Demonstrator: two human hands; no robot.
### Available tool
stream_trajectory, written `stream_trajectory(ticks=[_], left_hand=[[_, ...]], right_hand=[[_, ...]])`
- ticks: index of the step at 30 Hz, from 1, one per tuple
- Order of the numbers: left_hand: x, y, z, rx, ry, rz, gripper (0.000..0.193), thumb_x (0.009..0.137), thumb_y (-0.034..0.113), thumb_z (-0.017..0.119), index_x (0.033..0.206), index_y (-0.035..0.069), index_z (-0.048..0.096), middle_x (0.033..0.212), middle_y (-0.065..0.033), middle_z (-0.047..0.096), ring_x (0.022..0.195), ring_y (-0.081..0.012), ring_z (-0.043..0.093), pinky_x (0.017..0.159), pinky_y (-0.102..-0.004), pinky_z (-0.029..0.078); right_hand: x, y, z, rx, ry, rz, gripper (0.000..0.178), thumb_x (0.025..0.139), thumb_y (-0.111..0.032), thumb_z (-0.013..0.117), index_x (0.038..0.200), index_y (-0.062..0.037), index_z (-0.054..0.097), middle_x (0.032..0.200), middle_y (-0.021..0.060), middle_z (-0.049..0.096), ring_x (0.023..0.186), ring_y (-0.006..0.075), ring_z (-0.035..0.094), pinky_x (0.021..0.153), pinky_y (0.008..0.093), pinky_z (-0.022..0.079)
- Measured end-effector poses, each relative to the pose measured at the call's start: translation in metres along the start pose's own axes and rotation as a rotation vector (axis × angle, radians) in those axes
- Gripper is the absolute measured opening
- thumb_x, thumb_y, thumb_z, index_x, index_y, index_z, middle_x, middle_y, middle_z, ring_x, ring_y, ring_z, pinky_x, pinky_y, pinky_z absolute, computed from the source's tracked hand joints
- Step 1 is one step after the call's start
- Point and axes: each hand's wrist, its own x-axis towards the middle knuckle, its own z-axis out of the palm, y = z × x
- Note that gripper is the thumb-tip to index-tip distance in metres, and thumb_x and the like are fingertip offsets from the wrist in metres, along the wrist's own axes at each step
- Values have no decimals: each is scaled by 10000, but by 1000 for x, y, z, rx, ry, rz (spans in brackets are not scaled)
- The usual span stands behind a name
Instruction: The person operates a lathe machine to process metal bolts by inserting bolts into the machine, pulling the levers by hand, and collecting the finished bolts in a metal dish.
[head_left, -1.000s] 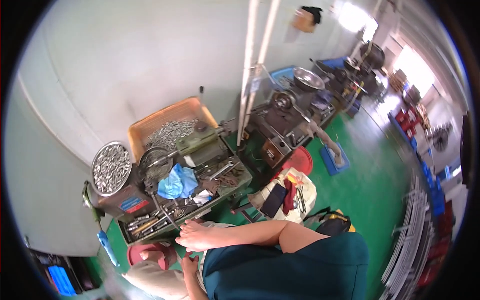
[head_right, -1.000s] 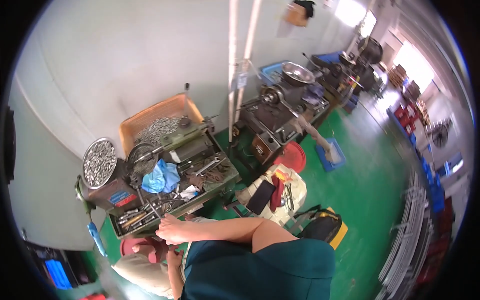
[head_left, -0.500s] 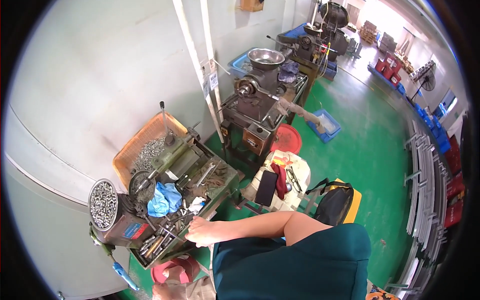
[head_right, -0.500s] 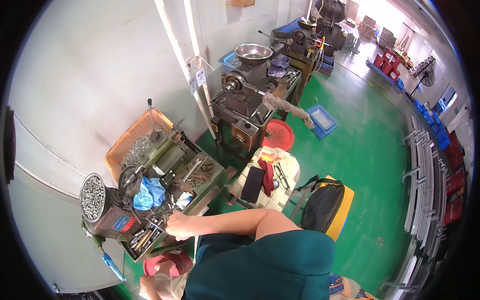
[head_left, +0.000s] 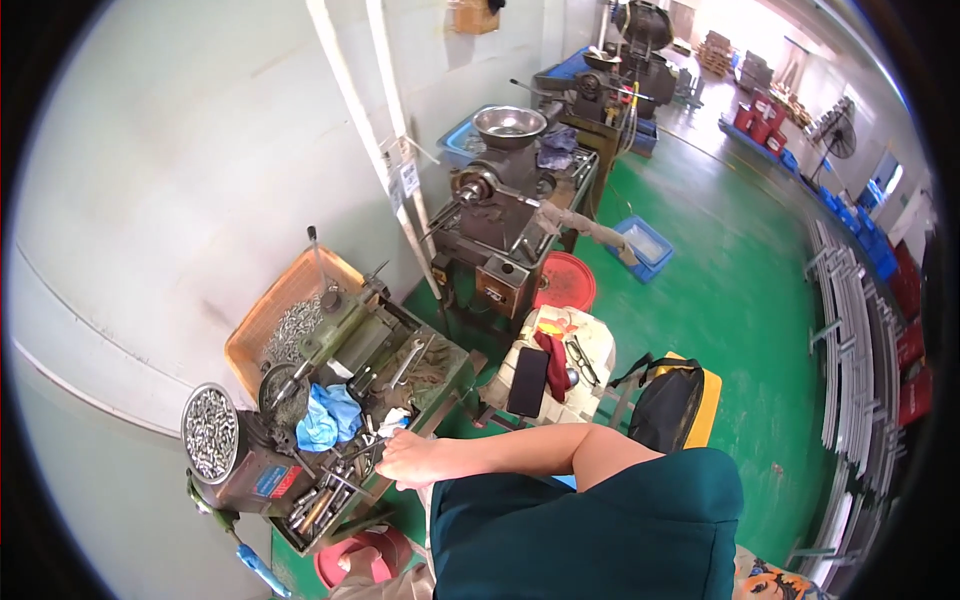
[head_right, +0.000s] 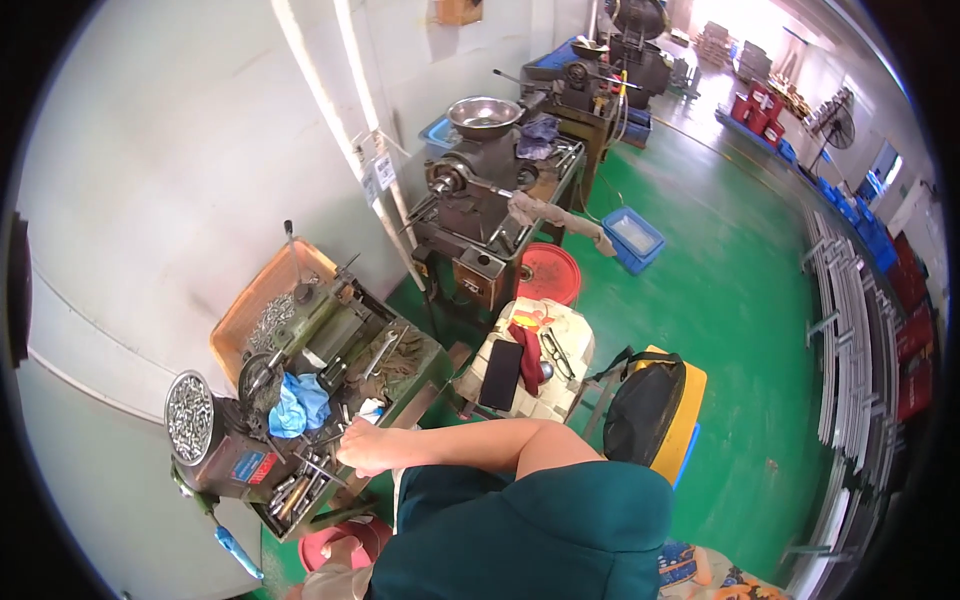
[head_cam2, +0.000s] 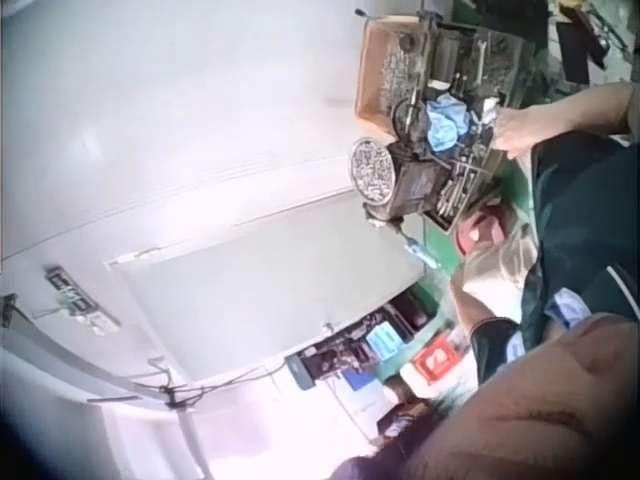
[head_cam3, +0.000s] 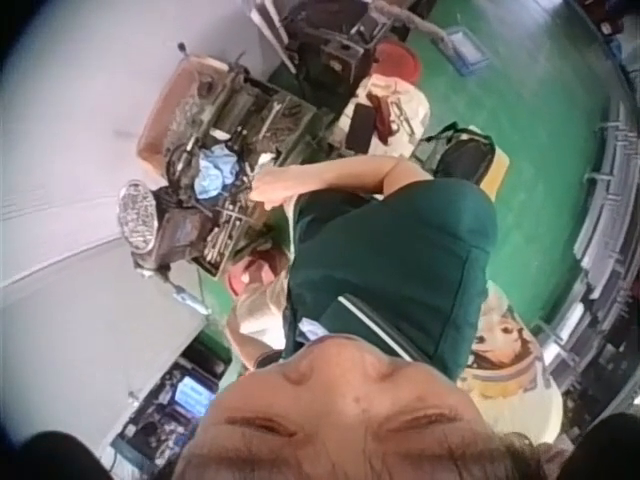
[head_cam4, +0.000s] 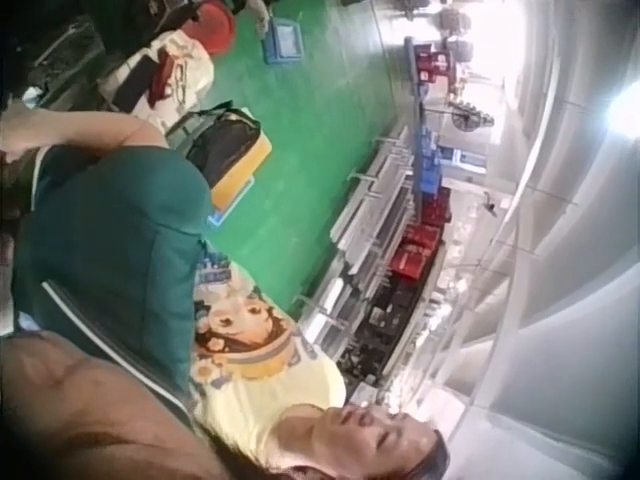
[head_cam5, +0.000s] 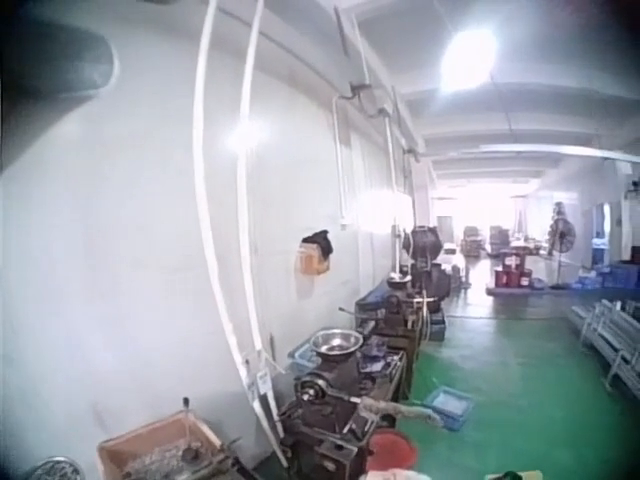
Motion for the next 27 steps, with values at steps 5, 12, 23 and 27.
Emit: stream_trajectory(ticks=[5,12,23,27], left_hand=[[26,-25,4,32,3,85,357,696,302,482,921,28,519,928,-164,527,893,-299,498,782,-393,388],[22,-91,17,91,7,137,350,736,308,447,975,58,502,974,-136,511,929,-279,480,808,-388,375],[-5,-165,65,131,25,180,347,798,318,391,1060,107,475,1047,-92,487,985,-246,451,848,-380,357],[-5,-165,84,162,65,210,345,812,322,380,1073,115,472,1056,-84,486,989,-239,450,852,-376,357]], right_hand=[[-23,16,-16,-4,20,126,220,522,-256,640,606,-74,550,621,39,562,657,227,556,539,371,376],[-38,23,-4,4,31,148,236,509,-273,644,649,-101,563,635,33,561,684,217,555,563,377,369],[-31,21,-4,-2,102,136,242,487,-268,637,645,-103,561,623,29,559,650,219,551,554,377,363],[-35,22,-6,4,140,121,233,481,-264,641,624,-98,563,605,39,556,634,227,552,549,371,361]])
